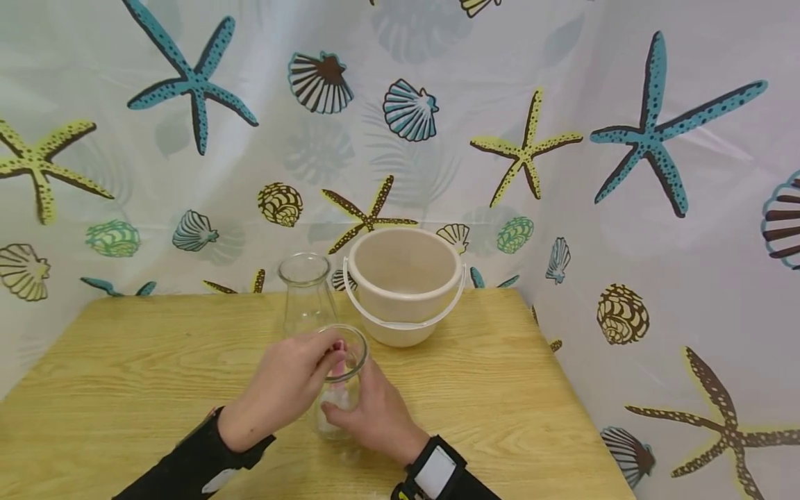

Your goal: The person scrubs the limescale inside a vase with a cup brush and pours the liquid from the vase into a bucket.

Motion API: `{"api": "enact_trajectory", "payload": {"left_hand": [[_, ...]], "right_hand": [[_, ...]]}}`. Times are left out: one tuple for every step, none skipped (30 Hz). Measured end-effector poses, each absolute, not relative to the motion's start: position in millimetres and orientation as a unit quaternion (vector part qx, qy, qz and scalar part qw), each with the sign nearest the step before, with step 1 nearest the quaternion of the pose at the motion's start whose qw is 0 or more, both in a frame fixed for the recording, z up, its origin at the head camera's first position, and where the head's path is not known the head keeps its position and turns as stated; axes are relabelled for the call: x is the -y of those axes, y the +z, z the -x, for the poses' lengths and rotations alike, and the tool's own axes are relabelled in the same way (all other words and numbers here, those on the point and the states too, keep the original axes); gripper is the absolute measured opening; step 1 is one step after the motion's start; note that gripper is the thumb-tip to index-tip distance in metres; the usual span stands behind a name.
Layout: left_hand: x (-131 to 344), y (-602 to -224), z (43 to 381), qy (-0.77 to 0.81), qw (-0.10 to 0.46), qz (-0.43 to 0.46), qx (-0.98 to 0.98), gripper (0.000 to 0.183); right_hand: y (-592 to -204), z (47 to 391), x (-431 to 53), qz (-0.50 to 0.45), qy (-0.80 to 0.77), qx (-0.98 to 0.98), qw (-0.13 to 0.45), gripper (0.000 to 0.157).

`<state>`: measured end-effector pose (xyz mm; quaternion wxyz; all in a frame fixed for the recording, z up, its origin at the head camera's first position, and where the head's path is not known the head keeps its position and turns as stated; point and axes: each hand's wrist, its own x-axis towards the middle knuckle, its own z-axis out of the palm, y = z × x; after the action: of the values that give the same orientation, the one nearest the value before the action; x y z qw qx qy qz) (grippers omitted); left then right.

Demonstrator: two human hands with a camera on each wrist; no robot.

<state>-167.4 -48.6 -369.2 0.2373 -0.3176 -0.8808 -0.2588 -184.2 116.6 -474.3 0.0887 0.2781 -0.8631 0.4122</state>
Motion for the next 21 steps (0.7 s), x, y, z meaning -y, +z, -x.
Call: {"api": "enact_trajectory", "payload": {"left_hand": [[49,-369,168,-0.258,0.239,0.315,0.882,0.007],[50,-369,168,-0.258,0.240,0.312,0.882,0.007],[50,-370,169,-0.256,0.242,0.310,0.883,0.008],[51,-370,169,-0.255,0.244,0.307,0.884,0.008],[52,-370,169,-0.253,0.247,0.306,0.884,0.008],[52,-370,170,-0.250,0.250,0.305,0.884,0.008],[53,-371,170,-0.249,0.253,0.304,0.884,0.007],[54,-371,169,-0.247,0.256,0.305,0.883,0.006],[55,-371,169,-0.245,0.262,0.306,0.882,0.006],[55,-370,169,-0.244,0.266,0.307,0.881,0.005],[56,-370,169,-0.244,0.271,0.307,0.879,0.004],[57,-369,169,-0.245,0.276,0.307,0.877,0.005],[58,-368,169,-0.246,0.281,0.306,0.876,0.005],[60,-367,169,-0.250,0.285,0.305,0.874,0.005],[61,-366,168,-0.254,0.288,0.305,0.872,0.004],[62,-366,168,-0.260,0.287,0.306,0.870,0.004],[63,-365,168,-0.266,0.287,0.307,0.868,0.004],[64,-364,168,-0.272,0.287,0.308,0.865,0.005],[65,-364,168,-0.279,0.285,0.310,0.863,0.005],[66,-363,168,-0.287,0.283,0.311,0.861,0.005],[67,-363,168,-0.293,0.281,0.312,0.859,0.005]], "right_hand": [[-473,184,-117,-0.276,0.402,0.868,0.087,0.084],[-472,184,-118,-0.274,0.393,0.873,0.086,0.084],[-471,184,-118,-0.273,0.387,0.877,0.085,0.084],[-470,184,-118,-0.272,0.378,0.881,0.084,0.084],[-468,184,-118,-0.271,0.370,0.885,0.083,0.084],[-467,184,-118,-0.271,0.363,0.888,0.085,0.084],[-466,184,-117,-0.271,0.357,0.890,0.085,0.084],[-465,184,-116,-0.271,0.350,0.893,0.086,0.085],[-464,184,-115,-0.272,0.343,0.895,0.088,0.085],[-463,184,-115,-0.272,0.336,0.897,0.091,0.086],[-462,184,-114,-0.274,0.332,0.897,0.095,0.088],[-461,184,-113,-0.278,0.329,0.897,0.098,0.091],[-459,184,-112,-0.280,0.325,0.898,0.099,0.093],[-458,184,-112,-0.282,0.321,0.899,0.100,0.095],[-456,184,-112,-0.285,0.318,0.899,0.101,0.097],[-454,184,-112,-0.286,0.316,0.899,0.099,0.098],[-453,184,-111,-0.287,0.311,0.901,0.096,0.100],[-451,184,-111,-0.287,0.307,0.903,0.093,0.101],[-450,183,-111,-0.286,0.301,0.905,0.090,0.101],[-449,182,-111,-0.284,0.294,0.908,0.088,0.101],[-448,182,-110,-0.284,0.289,0.910,0.086,0.101]]}}
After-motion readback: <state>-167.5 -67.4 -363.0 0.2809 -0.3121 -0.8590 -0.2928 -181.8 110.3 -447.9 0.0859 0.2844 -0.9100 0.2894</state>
